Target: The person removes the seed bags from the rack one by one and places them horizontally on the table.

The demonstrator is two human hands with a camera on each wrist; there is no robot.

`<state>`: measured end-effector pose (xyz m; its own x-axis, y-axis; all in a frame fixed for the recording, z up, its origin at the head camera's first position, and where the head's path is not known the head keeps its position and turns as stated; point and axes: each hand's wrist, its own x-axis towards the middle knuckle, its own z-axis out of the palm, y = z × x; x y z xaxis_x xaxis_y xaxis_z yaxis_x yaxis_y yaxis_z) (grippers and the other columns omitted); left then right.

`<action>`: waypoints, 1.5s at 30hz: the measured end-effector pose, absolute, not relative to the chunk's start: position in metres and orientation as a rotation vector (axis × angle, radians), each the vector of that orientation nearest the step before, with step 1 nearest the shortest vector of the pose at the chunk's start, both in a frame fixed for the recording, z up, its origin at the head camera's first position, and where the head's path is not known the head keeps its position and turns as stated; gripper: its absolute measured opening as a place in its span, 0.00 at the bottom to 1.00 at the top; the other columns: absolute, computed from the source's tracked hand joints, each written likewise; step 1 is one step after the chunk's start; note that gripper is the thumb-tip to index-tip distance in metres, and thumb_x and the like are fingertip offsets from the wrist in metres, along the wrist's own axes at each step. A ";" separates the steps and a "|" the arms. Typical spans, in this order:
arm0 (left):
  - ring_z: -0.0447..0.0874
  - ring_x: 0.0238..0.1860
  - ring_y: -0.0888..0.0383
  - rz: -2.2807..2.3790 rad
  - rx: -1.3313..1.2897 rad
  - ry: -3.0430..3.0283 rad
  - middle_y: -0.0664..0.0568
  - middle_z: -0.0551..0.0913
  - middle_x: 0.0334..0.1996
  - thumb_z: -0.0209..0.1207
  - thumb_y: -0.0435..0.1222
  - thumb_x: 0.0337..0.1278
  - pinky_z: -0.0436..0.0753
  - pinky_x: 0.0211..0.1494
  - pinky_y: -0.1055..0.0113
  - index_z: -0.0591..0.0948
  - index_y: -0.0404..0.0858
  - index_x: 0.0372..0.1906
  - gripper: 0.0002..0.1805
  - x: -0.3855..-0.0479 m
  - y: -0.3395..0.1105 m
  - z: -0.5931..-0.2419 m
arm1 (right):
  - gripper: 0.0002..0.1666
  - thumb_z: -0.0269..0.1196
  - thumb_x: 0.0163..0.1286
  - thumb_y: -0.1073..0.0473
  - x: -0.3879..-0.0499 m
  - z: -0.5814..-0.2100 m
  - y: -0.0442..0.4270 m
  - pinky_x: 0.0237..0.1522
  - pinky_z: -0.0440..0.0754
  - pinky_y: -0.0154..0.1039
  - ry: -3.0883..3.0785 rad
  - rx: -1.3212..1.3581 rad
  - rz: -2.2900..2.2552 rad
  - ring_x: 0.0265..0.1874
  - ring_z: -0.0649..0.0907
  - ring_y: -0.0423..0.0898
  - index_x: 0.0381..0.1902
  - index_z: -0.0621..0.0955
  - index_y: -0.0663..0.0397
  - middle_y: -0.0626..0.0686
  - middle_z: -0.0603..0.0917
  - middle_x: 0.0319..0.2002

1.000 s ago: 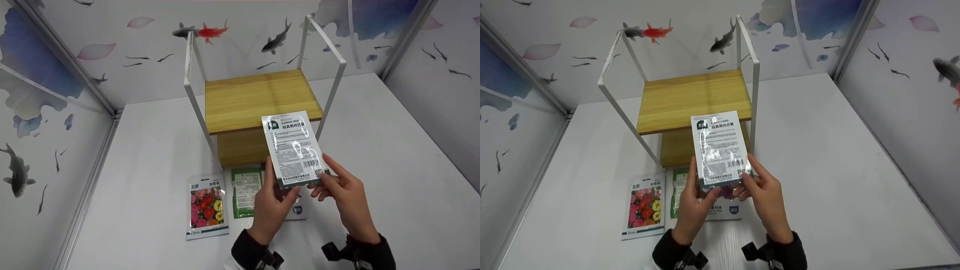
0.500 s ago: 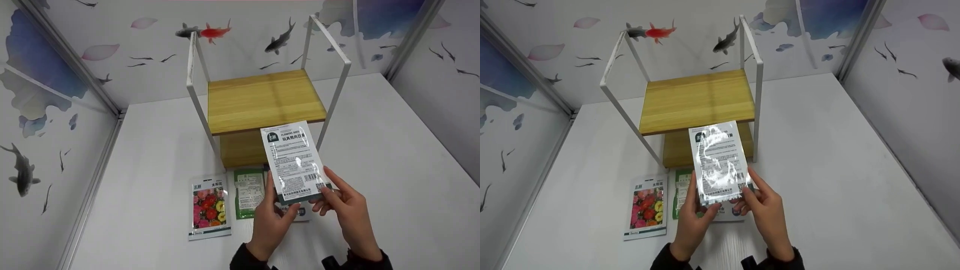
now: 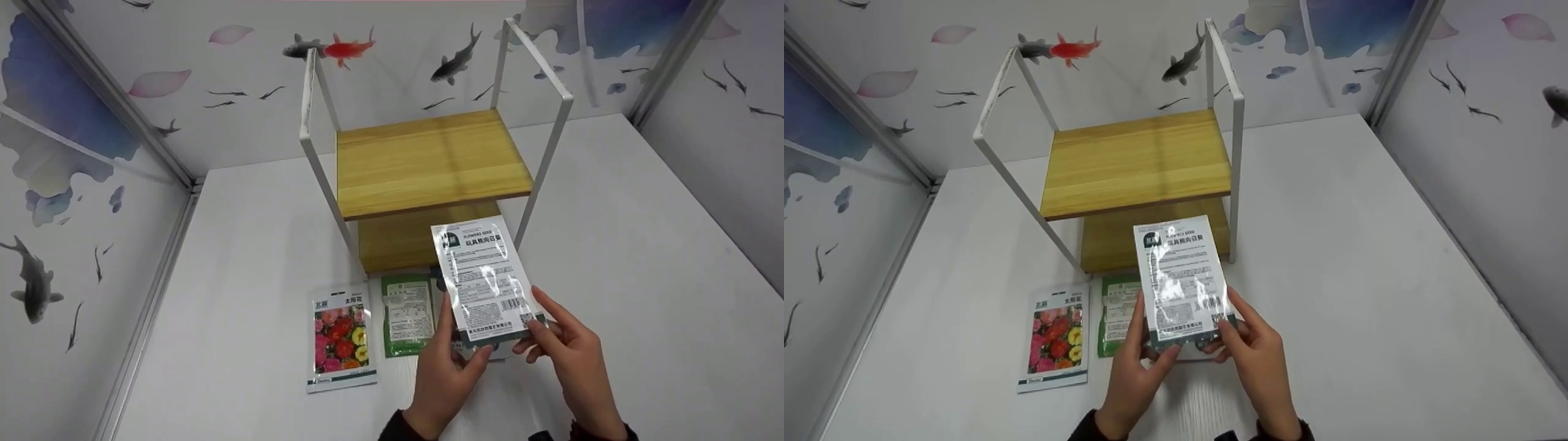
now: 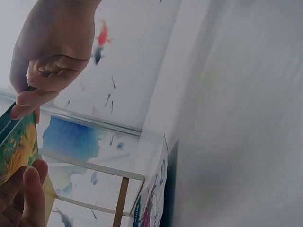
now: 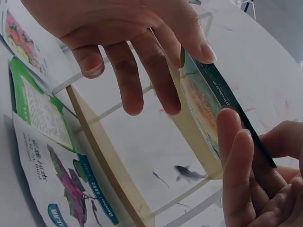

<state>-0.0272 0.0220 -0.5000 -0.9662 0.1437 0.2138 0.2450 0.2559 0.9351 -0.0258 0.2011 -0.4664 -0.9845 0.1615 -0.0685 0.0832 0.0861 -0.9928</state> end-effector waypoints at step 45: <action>0.63 0.48 0.63 -1.090 -0.490 -2.720 0.57 0.70 0.51 0.57 0.51 0.52 0.68 0.48 0.70 0.54 0.38 0.68 0.42 -0.022 0.062 -0.532 | 0.31 0.60 0.61 0.54 -0.025 -0.524 0.255 0.30 0.79 0.40 -2.471 -0.663 1.993 0.32 0.82 0.48 0.63 0.67 0.41 0.56 0.81 0.44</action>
